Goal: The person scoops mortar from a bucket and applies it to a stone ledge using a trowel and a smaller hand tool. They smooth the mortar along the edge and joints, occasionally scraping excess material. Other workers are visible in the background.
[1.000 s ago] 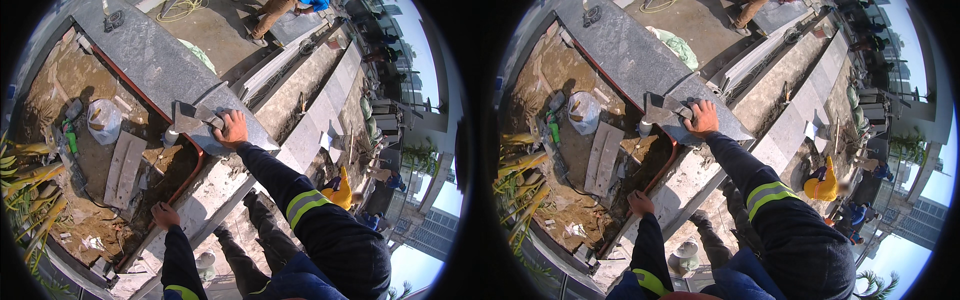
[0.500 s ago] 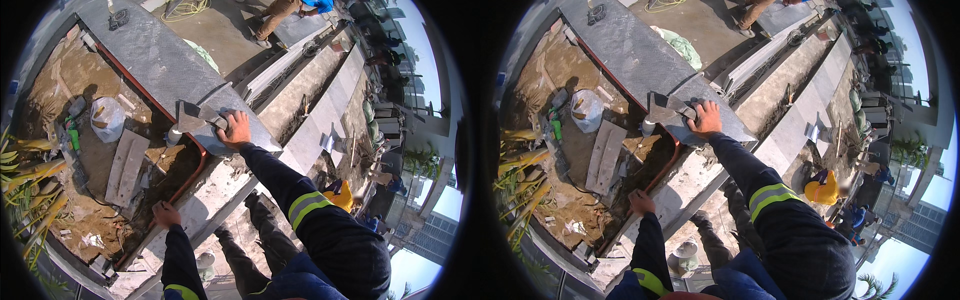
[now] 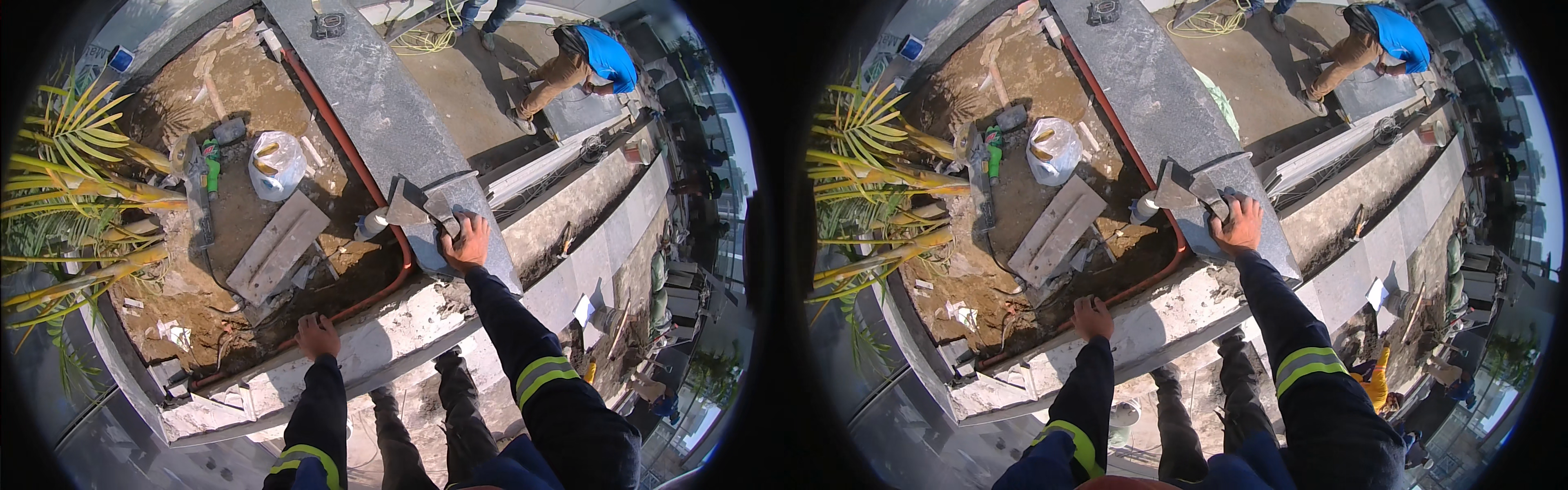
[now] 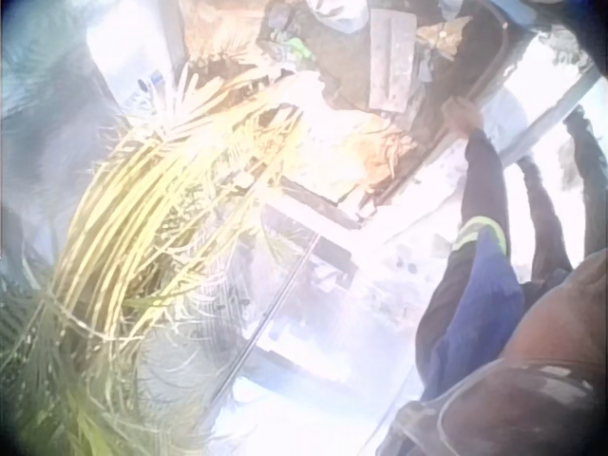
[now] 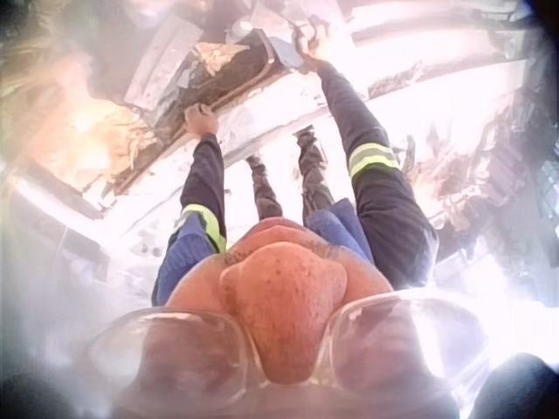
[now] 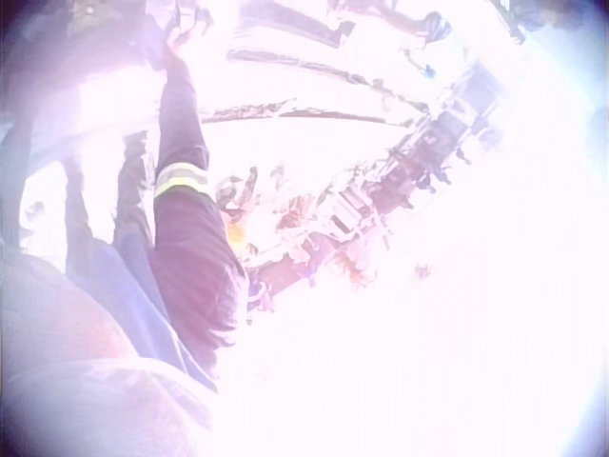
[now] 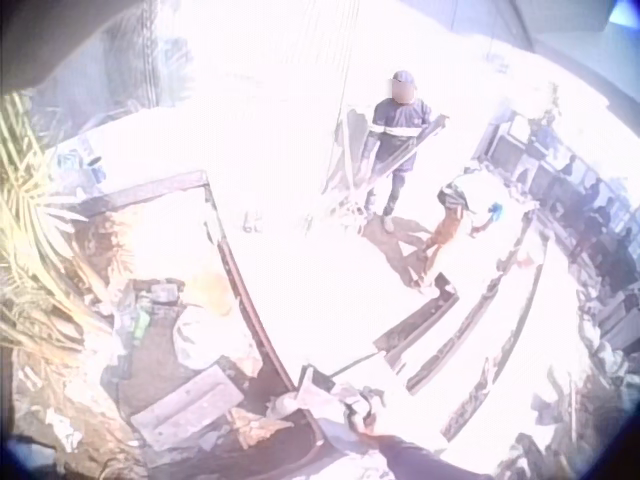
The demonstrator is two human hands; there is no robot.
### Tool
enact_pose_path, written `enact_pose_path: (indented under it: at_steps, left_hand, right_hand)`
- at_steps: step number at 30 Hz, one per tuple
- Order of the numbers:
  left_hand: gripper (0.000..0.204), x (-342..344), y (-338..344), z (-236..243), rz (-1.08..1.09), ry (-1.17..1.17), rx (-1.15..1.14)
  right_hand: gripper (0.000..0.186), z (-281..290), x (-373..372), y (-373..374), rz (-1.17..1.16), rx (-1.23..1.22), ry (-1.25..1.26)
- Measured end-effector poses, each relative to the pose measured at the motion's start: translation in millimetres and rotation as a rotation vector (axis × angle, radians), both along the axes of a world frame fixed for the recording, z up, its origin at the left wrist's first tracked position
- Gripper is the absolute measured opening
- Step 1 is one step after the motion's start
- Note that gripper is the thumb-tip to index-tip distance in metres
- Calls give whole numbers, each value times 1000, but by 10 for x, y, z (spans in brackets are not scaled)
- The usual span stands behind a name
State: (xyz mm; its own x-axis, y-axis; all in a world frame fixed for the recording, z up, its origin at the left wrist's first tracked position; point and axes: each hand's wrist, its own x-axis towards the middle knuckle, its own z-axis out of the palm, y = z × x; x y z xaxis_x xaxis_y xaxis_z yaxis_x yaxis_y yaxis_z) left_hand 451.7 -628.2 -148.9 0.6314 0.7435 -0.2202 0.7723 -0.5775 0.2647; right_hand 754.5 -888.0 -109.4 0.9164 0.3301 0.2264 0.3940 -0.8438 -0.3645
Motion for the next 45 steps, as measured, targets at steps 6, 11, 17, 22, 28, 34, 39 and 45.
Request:
enact_pose_path:
  at_steps: [6, 11, 17, 22, 28, 34, 39, 45]
  left_hand:
    - [32, -57, -57, -62, 19, -46, 3]
    - [37, -41, -87, -52, 26, -72, -4]
    - [32, -202, 57, 46, 206, -415, -62]
    - [22, -822, -191, 469, 198, -492, -30]
    - [19, -2243, -953, 1116, 352, -422, -208]
    - [21, -3130, -2183, 1441, 678, -243, -635]
    - [20, -4539, -3210, 1428, 176, 103, -453]
    - [32, -5468, -4329, 1679, 692, 341, -937]
  right_hand:
    - [52, -27, 13, -48, 2, -14, -12]
    - [54, -39, 32, -86, 6, -2, -35]
    - [58, -143, -21, -48, 34, -26, -61]
    - [54, -178, 118, -232, 95, -103, -16]
    - [37, 205, -243, 116, 254, 170, 367]
    - [36, 230, -1308, 965, 579, 31, 519]
    - [40, -99, -1757, 1806, 600, -9, 611]
    - [43, 76, -2441, 2509, 640, 36, 627]
